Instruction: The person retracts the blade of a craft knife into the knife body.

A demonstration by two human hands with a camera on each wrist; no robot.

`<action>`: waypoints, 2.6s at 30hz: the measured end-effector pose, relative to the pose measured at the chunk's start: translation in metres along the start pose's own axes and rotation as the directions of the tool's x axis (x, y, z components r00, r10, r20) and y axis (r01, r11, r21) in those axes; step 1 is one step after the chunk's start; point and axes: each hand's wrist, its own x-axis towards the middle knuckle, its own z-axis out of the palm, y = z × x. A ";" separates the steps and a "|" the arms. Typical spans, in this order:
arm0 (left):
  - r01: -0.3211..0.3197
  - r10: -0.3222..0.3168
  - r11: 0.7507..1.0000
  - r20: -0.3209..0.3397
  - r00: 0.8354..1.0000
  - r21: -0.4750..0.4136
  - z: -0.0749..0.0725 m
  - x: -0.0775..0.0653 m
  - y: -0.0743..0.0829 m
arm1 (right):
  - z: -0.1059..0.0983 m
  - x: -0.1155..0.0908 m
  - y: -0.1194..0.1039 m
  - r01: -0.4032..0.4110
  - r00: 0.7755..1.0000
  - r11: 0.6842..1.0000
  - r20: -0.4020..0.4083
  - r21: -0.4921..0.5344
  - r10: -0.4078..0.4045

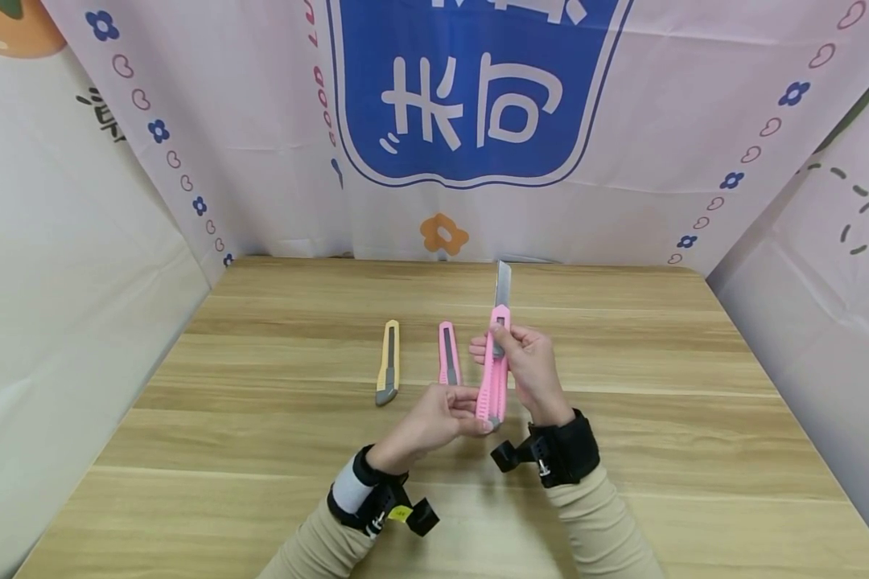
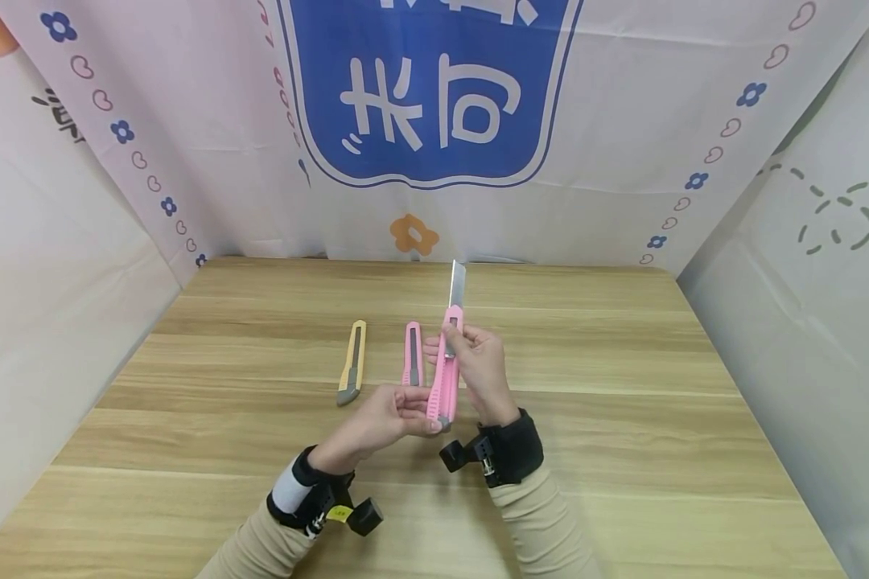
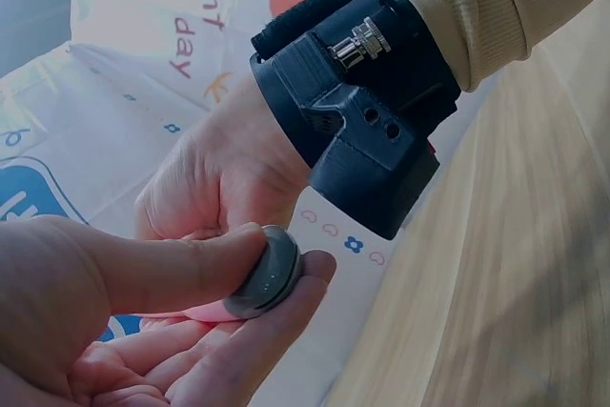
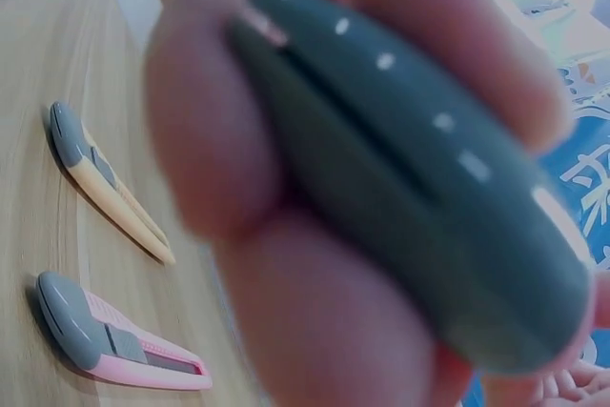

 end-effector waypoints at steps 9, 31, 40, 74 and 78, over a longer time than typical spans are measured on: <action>0.043 -0.045 0.998 -0.050 0.998 -0.037 0.002 0.005 -0.002 | -0.001 0.000 -0.005 -0.029 0.999 1.000 -0.028 0.011 0.029; 0.014 -0.018 0.999 -0.061 0.998 -0.052 0.002 0.003 -0.001 | 0.001 -0.002 -0.003 0.034 0.999 0.999 -0.032 0.038 -0.033; 0.014 -0.016 0.998 -0.049 0.999 -0.057 0.002 0.004 -0.002 | 0.001 -0.001 -0.001 0.057 0.998 0.997 -0.039 0.061 -0.054; -0.009 0.003 0.997 -0.087 0.996 -0.073 0.000 0.003 0.000 | 0.002 -0.003 -0.004 -0.065 0.997 0.998 -0.035 -0.014 0.065; -0.027 0.019 0.997 -0.101 0.995 -0.077 0.000 0.003 -0.001 | 0.003 -0.003 -0.004 -0.066 0.997 0.997 -0.043 -0.032 0.064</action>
